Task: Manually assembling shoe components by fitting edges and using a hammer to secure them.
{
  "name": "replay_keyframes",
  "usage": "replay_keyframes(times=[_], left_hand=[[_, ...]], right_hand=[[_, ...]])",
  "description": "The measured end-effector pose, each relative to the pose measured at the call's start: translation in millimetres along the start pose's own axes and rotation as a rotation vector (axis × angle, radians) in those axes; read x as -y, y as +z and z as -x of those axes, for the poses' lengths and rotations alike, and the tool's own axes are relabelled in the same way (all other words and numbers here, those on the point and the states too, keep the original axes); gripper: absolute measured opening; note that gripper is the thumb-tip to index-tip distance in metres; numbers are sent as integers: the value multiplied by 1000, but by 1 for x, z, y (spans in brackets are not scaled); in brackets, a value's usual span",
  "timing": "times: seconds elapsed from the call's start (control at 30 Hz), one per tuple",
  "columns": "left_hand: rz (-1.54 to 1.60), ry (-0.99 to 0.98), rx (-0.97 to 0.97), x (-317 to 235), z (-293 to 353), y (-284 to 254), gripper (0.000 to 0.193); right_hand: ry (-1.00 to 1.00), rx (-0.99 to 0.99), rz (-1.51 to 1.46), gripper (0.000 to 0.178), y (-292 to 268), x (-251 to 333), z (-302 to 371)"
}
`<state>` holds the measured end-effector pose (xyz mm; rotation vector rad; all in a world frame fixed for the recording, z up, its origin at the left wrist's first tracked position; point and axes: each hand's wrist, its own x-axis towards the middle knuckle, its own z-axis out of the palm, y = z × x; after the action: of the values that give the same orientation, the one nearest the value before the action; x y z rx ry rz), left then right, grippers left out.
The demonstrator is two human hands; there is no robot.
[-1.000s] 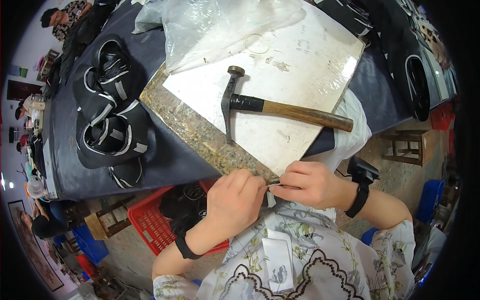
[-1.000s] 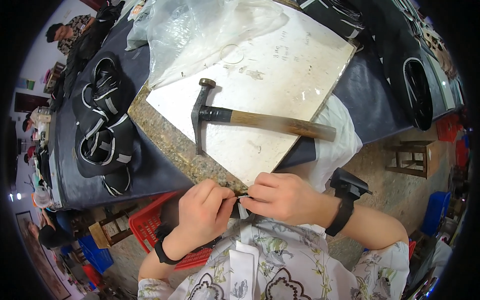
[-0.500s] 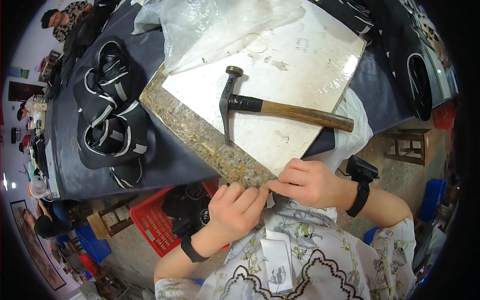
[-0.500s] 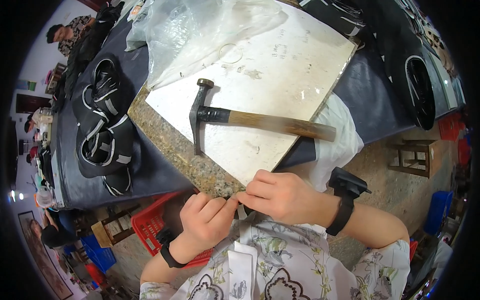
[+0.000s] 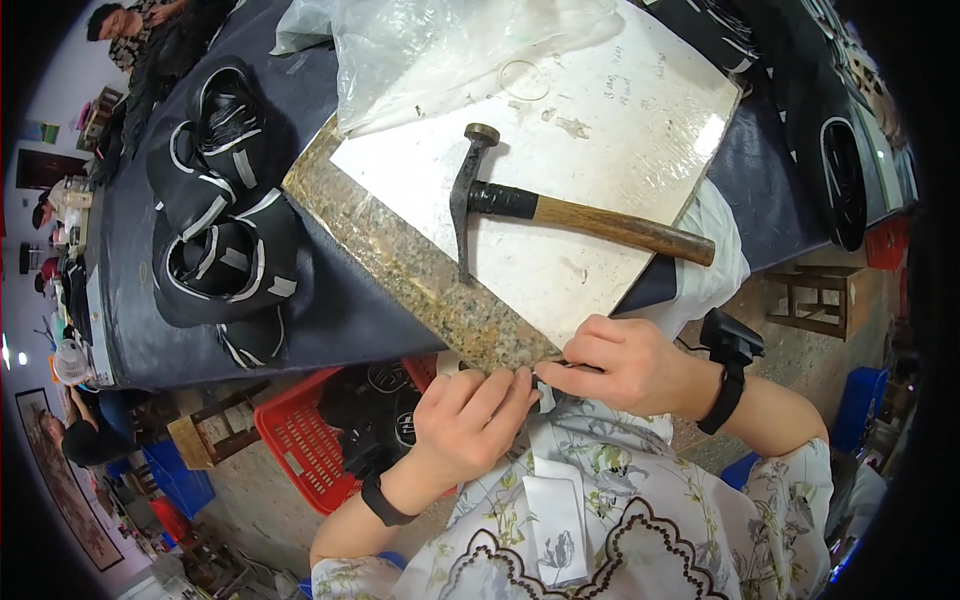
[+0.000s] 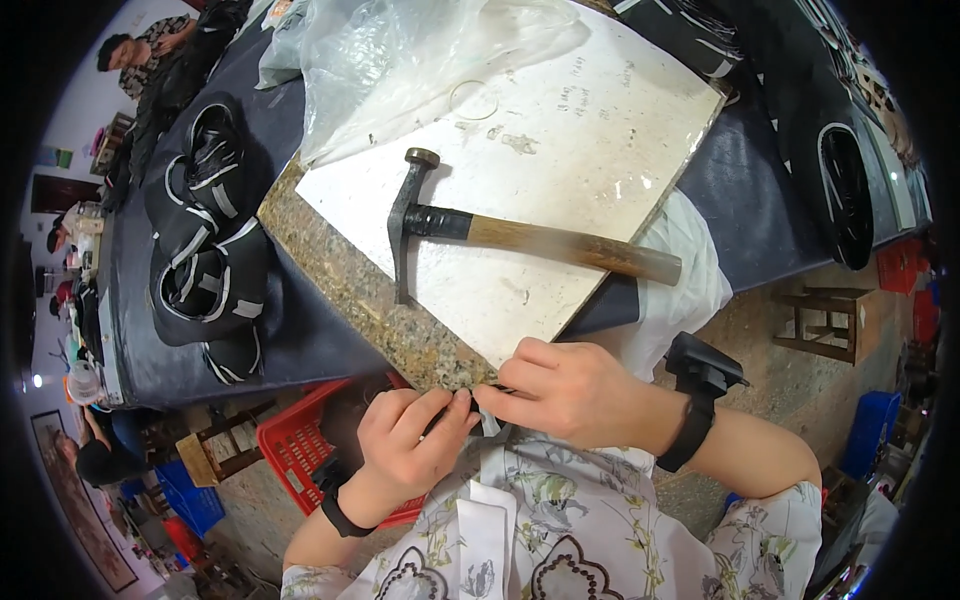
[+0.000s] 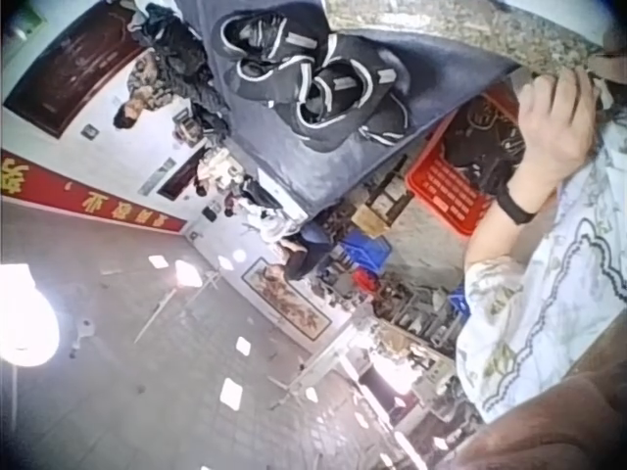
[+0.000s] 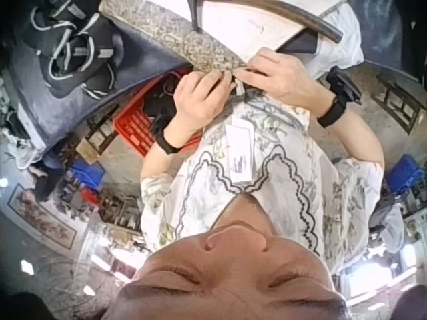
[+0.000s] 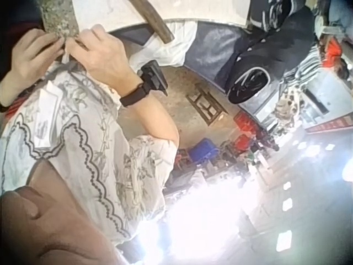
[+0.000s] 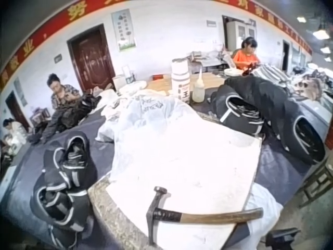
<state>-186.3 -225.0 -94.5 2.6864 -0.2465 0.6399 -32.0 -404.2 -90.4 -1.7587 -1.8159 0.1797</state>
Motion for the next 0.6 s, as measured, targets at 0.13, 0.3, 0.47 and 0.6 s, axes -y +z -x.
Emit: replay_keyframes(times=[0.13,0.3,0.47,0.6], left_hand=[[248,-206,-41,2,4,2,33],[283,-271,17,4,13,-4,35],[50,10,-24,7,14,-3,36],[19,65,7,10,14,-5,35]], right_hand=[[-16,17,56,34,-4,1,-3],[2,60,50,34,-5,1,-4],[33,76,62,36,-4,4,-4],[15,91,74,36,-7,4,-7]])
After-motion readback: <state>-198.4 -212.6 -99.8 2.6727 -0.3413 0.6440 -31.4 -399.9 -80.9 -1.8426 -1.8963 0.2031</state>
